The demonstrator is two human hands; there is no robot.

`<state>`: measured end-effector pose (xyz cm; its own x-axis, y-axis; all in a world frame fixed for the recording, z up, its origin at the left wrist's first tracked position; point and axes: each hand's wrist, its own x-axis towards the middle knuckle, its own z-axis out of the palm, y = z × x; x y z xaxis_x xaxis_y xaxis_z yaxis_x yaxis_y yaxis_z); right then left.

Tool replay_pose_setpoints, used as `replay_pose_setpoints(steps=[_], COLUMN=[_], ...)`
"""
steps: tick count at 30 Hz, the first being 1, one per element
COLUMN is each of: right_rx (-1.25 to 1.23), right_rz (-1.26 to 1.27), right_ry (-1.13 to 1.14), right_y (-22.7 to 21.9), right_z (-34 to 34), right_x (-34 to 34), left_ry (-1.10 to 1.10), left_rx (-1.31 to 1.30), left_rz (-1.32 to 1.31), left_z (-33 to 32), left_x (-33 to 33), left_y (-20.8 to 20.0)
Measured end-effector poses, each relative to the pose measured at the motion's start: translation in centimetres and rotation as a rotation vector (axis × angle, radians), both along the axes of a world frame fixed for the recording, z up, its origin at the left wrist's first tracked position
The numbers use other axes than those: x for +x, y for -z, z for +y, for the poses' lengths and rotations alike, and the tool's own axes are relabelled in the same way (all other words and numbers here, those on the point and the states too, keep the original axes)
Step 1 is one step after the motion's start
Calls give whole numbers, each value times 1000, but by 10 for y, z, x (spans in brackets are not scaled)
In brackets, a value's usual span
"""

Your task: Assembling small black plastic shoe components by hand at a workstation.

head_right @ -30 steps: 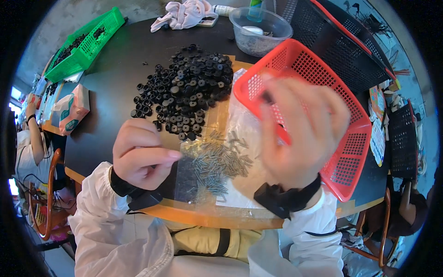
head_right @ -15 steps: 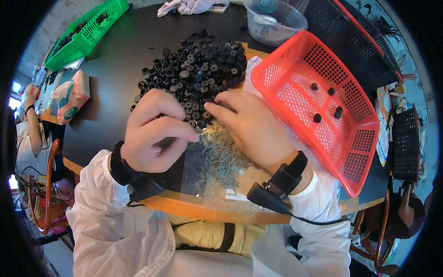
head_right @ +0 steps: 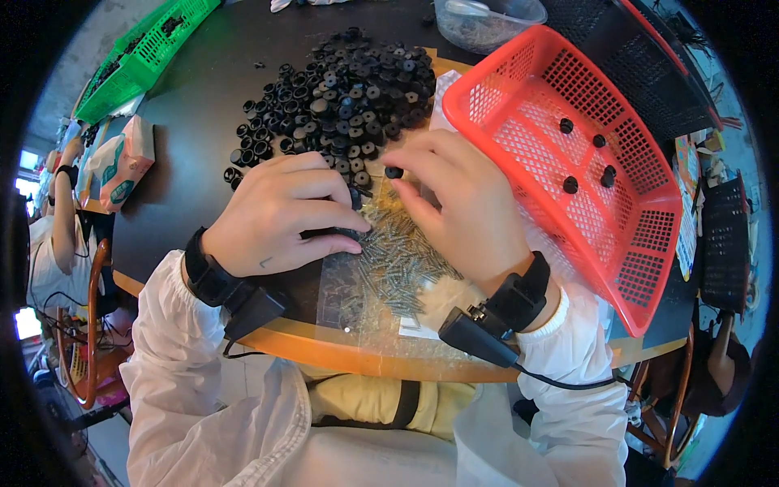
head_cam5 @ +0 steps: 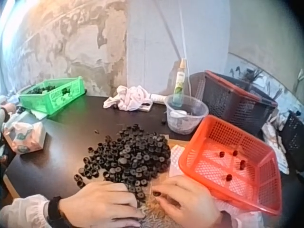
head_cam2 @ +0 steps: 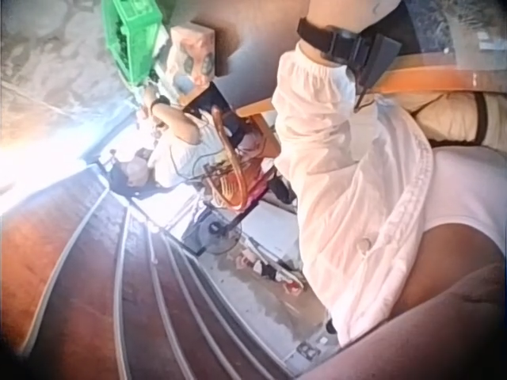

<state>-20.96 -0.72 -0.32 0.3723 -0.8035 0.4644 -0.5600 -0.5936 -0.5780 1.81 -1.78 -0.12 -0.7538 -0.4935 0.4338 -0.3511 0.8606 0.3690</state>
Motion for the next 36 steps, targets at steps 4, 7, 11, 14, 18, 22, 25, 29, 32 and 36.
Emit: replay_pose_setpoints(steps=[4,7,11,14,18,22,25,29,32,36], right_rx=[22,66,56,250,192,279,339,335,280,233], right_rz=[17,-58,-118,-363,-198,-211,-287,-316,-265,-220], right_ry=[-18,-10,2,22,-52,-27,-43,-70,-79,-94], right_y=[2,1,2,5,9,2,-1,-2,-2,-6], right_z=[3,8,6,9,4,11,18,19,18,16], right_x=[-2,0,0,2,-5,-1,3,6,3,3], left_ry=[-3,1,-68,-53,-105,-211,-242,-161,-133,-125], left_rx=[46,95,104,147,74,139,266,255,250,246], left_rz=[41,42,37,-27,-64,166,246,296,304,295], left_z=[1,1,2,2,5,5,11,9,9,9], left_x=[-1,-1,-2,-1,-3,-4,-5,-5,-6,-6], left_y=[2,3,3,2,-5,-4,-5,-2,-3,-3])
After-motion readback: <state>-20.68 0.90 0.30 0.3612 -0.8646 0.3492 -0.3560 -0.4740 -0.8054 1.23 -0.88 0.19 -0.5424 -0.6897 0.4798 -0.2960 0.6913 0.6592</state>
